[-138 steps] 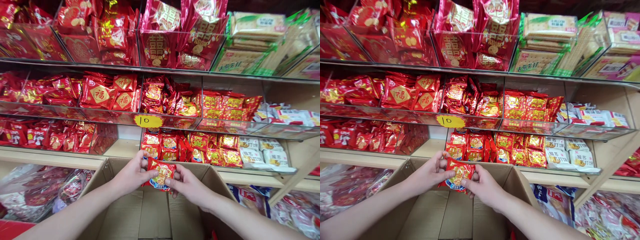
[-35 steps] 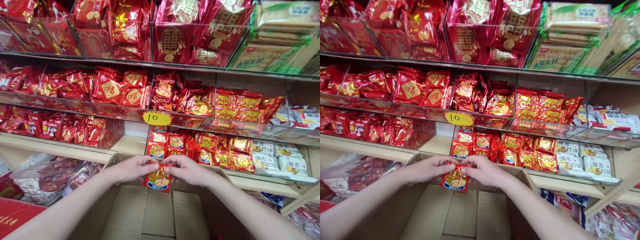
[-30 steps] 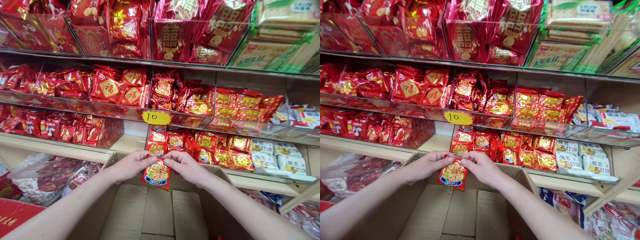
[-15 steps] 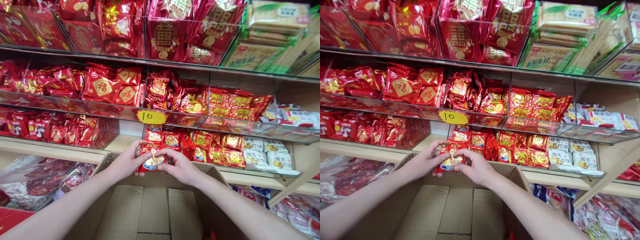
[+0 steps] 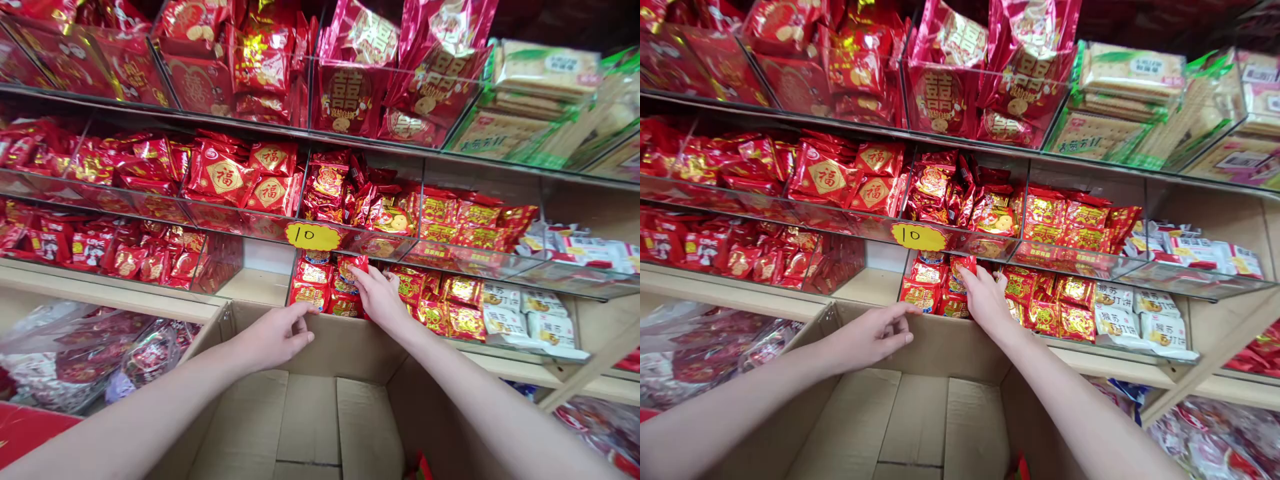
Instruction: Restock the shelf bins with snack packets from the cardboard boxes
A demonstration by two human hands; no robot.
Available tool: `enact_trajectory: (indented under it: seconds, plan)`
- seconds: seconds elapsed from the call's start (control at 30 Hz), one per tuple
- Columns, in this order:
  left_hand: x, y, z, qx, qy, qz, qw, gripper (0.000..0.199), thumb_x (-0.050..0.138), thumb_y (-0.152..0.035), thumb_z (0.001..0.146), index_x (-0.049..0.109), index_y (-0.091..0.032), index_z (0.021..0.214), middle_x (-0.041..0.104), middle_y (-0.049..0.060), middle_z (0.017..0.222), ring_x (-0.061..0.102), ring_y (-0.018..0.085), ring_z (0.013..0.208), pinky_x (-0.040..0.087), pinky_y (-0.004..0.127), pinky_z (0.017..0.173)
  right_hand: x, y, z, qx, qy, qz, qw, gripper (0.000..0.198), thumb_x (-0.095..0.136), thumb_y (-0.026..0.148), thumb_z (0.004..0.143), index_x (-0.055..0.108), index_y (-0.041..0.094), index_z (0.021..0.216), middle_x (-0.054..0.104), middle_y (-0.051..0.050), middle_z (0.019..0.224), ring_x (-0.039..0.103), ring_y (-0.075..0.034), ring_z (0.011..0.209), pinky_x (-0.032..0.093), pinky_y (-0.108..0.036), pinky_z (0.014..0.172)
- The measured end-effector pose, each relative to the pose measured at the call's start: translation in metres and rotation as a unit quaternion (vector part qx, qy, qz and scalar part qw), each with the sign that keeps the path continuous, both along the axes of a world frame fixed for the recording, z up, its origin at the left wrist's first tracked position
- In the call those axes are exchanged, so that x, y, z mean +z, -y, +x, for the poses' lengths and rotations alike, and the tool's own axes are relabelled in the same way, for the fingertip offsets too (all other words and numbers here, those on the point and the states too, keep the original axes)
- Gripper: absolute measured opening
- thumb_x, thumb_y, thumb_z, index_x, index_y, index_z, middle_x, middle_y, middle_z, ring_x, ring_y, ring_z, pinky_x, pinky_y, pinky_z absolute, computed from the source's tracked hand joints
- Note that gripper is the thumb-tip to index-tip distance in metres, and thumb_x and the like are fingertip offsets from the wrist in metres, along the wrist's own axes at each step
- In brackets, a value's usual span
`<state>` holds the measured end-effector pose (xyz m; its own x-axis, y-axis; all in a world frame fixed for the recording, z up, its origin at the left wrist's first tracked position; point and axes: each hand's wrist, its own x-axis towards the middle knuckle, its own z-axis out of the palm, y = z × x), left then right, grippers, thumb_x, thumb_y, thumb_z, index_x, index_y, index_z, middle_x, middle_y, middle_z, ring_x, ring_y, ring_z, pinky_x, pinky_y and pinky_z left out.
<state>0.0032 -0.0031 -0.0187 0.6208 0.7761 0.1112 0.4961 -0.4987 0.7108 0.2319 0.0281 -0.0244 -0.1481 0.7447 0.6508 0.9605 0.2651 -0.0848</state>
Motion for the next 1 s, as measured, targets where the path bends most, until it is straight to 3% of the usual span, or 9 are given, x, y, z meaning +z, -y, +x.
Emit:
enact_trajectory:
  seconds: [0.13,0.23,0.47,0.6,0.77,1.0]
  plan:
    - [-0.002,0.002,-0.002,-0.027,-0.062,0.052,0.996,0.033,0.043,-0.029,0.076,0.047,-0.019,0.107,0.053,-0.003,0.068,0.046,0.010,0.053,0.037,0.020,0.052,0.016,0.005,-0.010,-0.038,0.013,-0.122,0.992,0.044,0.045,0.023,0.079,0.041,0.027,0.122,0.050,-0.011,0.112,0.042,-0.026,0.101,0.028,-0.040,0.077]
    - [-0.006,0.001,-0.005,-0.055,-0.097,0.066,0.992,0.030,0.043,-0.030,0.076,0.050,-0.020,0.103,0.055,-0.003,0.066,0.047,0.011,0.054,0.037,0.021,0.053,0.027,0.008,-0.014,-0.025,0.005,-0.200,0.979,0.059,0.052,0.025,0.075,0.029,0.025,0.129,0.046,-0.012,0.117,0.038,-0.027,0.108,0.030,-0.041,0.081]
    - [-0.012,0.003,-0.007,-0.069,-0.130,0.062,0.987,0.028,0.045,-0.031,0.074,0.053,-0.021,0.099,0.059,-0.001,0.069,0.051,0.012,0.057,0.038,0.021,0.054,0.023,-0.005,0.007,0.063,-0.077,-0.203,0.974,0.051,0.045,0.036,0.079,0.036,0.016,0.125,0.047,-0.009,0.122,0.043,-0.020,0.110,0.032,-0.032,0.090]
    - [-0.012,0.004,-0.008,-0.061,-0.163,0.062,0.983,0.028,0.045,-0.032,0.073,0.055,-0.022,0.098,0.061,0.000,0.072,0.053,0.013,0.059,0.037,0.021,0.053,0.020,-0.020,0.015,0.024,-0.012,-0.189,0.982,0.056,0.043,0.036,0.080,0.031,0.008,0.127,0.043,-0.014,0.124,0.037,-0.020,0.116,0.030,-0.030,0.093]
    - [-0.013,0.004,-0.009,-0.055,-0.205,0.059,0.975,0.029,0.048,-0.034,0.070,0.057,-0.023,0.095,0.062,0.001,0.071,0.054,0.015,0.059,0.036,0.022,0.050,0.026,-0.041,0.005,-0.019,0.028,-0.215,0.976,0.037,0.038,0.028,0.083,0.044,0.013,0.116,0.054,-0.015,0.110,0.049,-0.024,0.103,0.037,-0.035,0.084]
    - [-0.005,0.010,-0.009,-0.045,-0.245,0.048,0.967,0.030,0.050,-0.034,0.069,0.059,-0.024,0.096,0.063,0.002,0.075,0.055,0.017,0.060,0.033,0.023,0.047,0.031,-0.067,-0.004,-0.047,0.030,-0.239,0.969,0.033,0.045,0.035,0.081,0.053,0.013,0.104,0.058,-0.012,0.104,0.055,-0.020,0.092,0.042,-0.032,0.079]
